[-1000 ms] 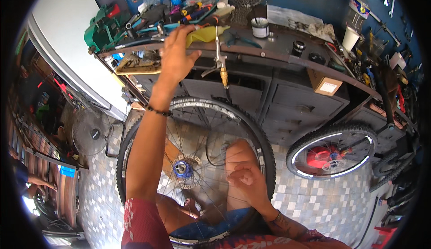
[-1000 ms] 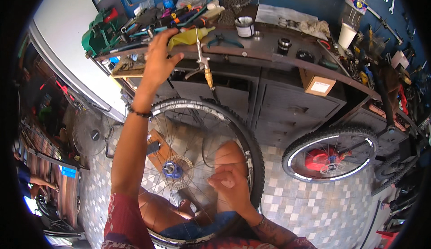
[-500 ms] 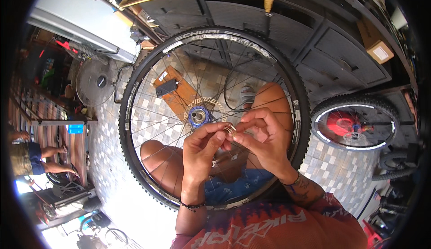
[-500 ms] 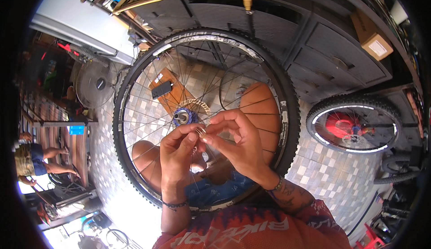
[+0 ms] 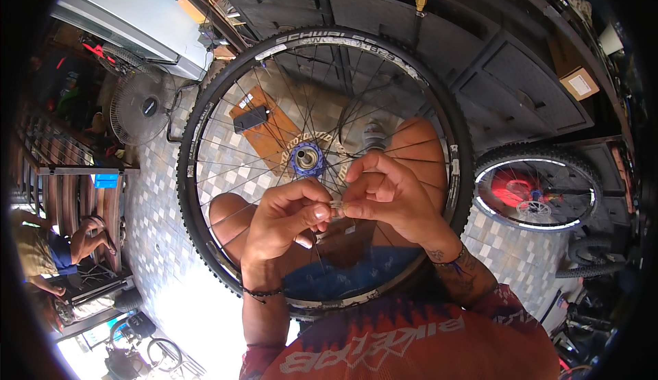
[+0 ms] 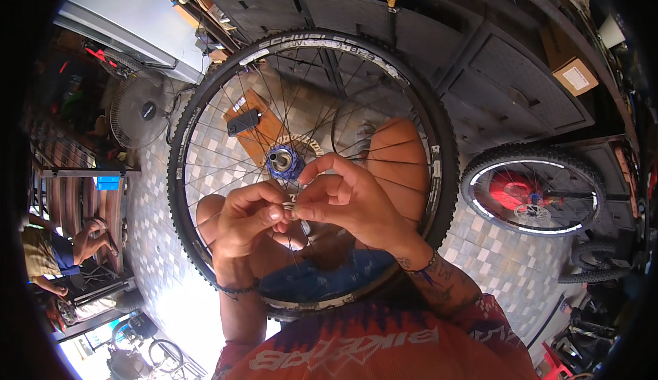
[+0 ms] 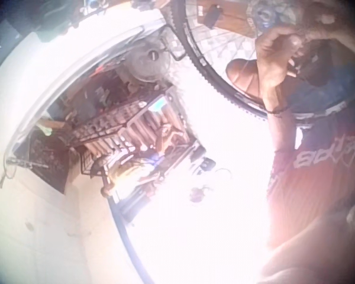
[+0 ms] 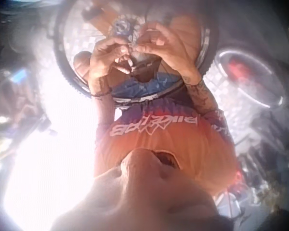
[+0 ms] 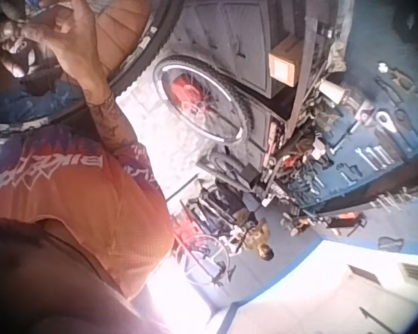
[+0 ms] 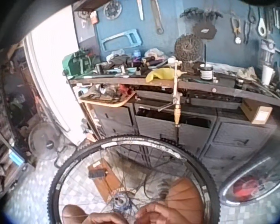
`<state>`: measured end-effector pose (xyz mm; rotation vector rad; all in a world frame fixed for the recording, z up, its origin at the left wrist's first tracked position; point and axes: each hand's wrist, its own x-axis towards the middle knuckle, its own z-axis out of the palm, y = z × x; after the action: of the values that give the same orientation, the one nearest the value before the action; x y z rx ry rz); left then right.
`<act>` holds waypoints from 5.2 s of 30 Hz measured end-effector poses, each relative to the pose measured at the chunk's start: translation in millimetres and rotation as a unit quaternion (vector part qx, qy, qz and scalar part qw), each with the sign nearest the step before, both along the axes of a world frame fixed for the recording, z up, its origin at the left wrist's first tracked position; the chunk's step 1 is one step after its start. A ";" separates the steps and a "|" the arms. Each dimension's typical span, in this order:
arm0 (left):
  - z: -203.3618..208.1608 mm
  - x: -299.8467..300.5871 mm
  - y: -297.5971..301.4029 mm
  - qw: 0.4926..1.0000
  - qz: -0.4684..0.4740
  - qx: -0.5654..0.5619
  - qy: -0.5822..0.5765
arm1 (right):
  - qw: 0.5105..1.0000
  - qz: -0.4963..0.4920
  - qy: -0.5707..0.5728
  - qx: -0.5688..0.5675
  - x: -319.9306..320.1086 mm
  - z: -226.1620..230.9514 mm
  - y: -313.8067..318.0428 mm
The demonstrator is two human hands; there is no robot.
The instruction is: The person sits on the floor and works on a bicycle wheel hub. They use a small brush to apply lubricant to the hub, then insert a metal axle and a black plastic cap. They also apply lubricant to a small metal ring before placing it on the hub.
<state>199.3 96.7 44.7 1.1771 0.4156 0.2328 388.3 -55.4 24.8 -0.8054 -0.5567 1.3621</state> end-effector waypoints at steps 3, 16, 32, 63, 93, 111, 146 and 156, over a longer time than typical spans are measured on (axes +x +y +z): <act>-0.4 1.8 -2.0 1.000 0.014 -0.017 -0.017 | 0.999 -0.026 -0.023 0.000 -3.2 -3.3 -0.9; -7.2 8.7 -27.0 0.985 0.166 0.017 -0.033 | 0.979 -0.085 -0.183 0.030 -6.1 10.4 5.9; 4.7 -7.8 -5.3 0.995 0.006 0.090 0.052 | 0.948 0.016 -0.314 0.053 8.3 15.4 15.4; -27.6 7.4 -3.7 0.980 0.028 0.196 0.023 | 0.968 -0.044 -0.245 0.038 3.5 -22.6 17.9; -12.1 15.7 5.7 0.976 -0.042 0.188 0.100 | 0.924 -0.026 -0.377 0.056 5.1 -5.9 14.9; -28.4 0.6 -6.7 0.973 0.041 0.223 0.039 | 0.982 0.030 -0.185 -0.016 0.9 -30.6 21.4; -31.1 -19.8 1.0 0.991 0.036 0.036 0.120 | 0.993 0.044 -0.105 -0.042 -12.3 -16.0 31.5; -28.8 -30.9 -14.5 0.995 0.026 -0.073 0.064 | 0.996 -0.002 -0.077 -0.044 -29.0 -35.5 20.7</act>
<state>168.4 82.3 15.8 1.0407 0.5678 0.1685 359.4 -34.8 -10.7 -0.9887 -0.6190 1.3344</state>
